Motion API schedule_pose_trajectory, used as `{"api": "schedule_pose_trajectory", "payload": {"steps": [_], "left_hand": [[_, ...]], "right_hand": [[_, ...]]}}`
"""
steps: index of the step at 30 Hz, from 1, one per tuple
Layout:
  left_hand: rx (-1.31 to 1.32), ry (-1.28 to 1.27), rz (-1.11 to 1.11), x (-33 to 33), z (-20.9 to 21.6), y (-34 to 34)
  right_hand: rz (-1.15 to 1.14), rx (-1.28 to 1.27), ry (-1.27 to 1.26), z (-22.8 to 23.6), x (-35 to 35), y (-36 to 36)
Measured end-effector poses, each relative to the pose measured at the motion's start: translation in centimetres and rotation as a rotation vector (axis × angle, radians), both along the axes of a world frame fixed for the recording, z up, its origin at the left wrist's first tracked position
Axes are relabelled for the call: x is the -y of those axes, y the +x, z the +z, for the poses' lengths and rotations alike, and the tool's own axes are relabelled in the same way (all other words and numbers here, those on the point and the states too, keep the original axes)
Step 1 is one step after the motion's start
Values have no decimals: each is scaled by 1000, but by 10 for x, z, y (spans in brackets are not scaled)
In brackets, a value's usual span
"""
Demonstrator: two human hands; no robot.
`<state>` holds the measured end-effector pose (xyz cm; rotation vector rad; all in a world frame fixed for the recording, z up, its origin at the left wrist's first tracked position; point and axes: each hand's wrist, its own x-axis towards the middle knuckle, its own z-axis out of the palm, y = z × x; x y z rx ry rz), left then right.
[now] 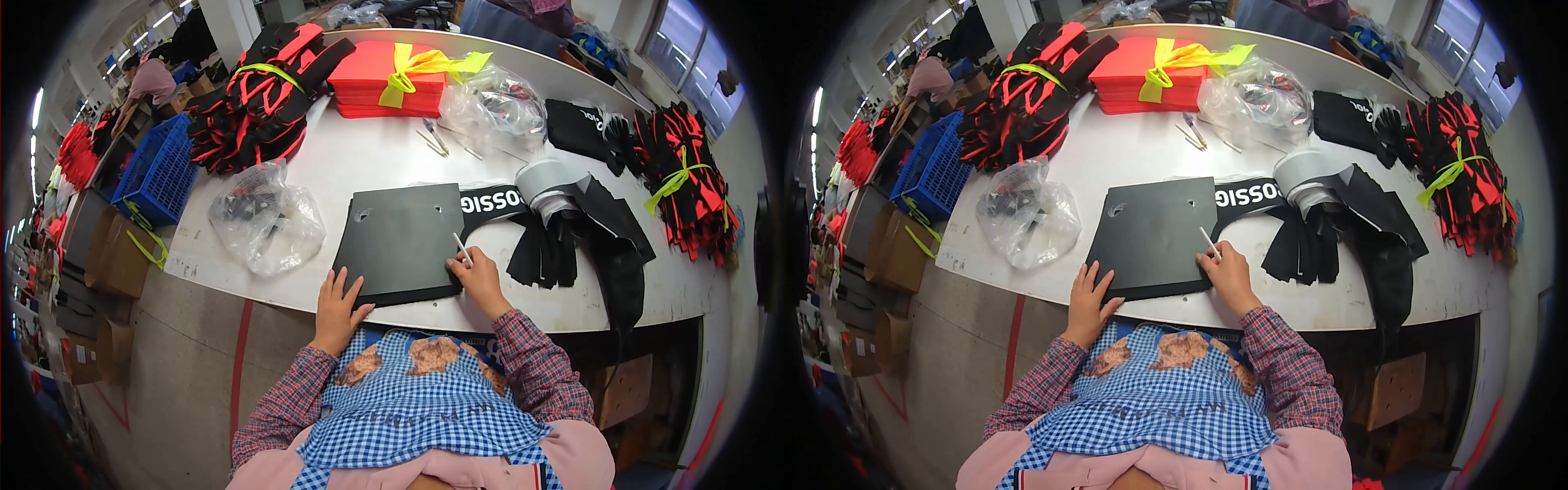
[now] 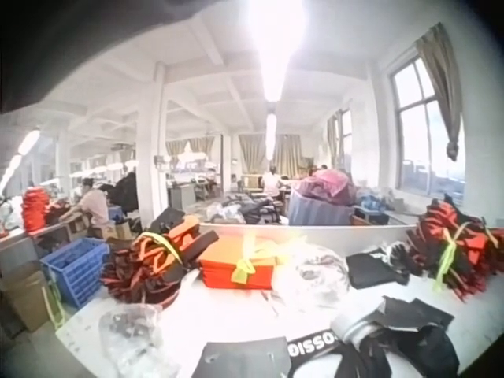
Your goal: Marking patterns on black material using a white pen and a template in a workshop.
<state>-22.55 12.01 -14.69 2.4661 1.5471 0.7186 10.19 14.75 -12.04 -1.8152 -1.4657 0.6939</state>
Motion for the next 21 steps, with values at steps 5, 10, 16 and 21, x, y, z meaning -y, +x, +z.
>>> {"api": "schedule_pose_trajectory", "payload": {"steps": [5, 10, 16, 21], "left_hand": [[7, 14, -8, -3, -1, -1], [5, 18, -1, -3, -2, -1], [19, -23, -7, -3, 0, -3], [35, -33, -8, -1, 2, -2]], "right_hand": [[-41, -5, -5, -6, -4, -2], [-26, 17, -36, -12, -5, 4], [-35, -15, 57, -12, -7, 1], [-56, -186, 40, -5, -10, 3]]}}
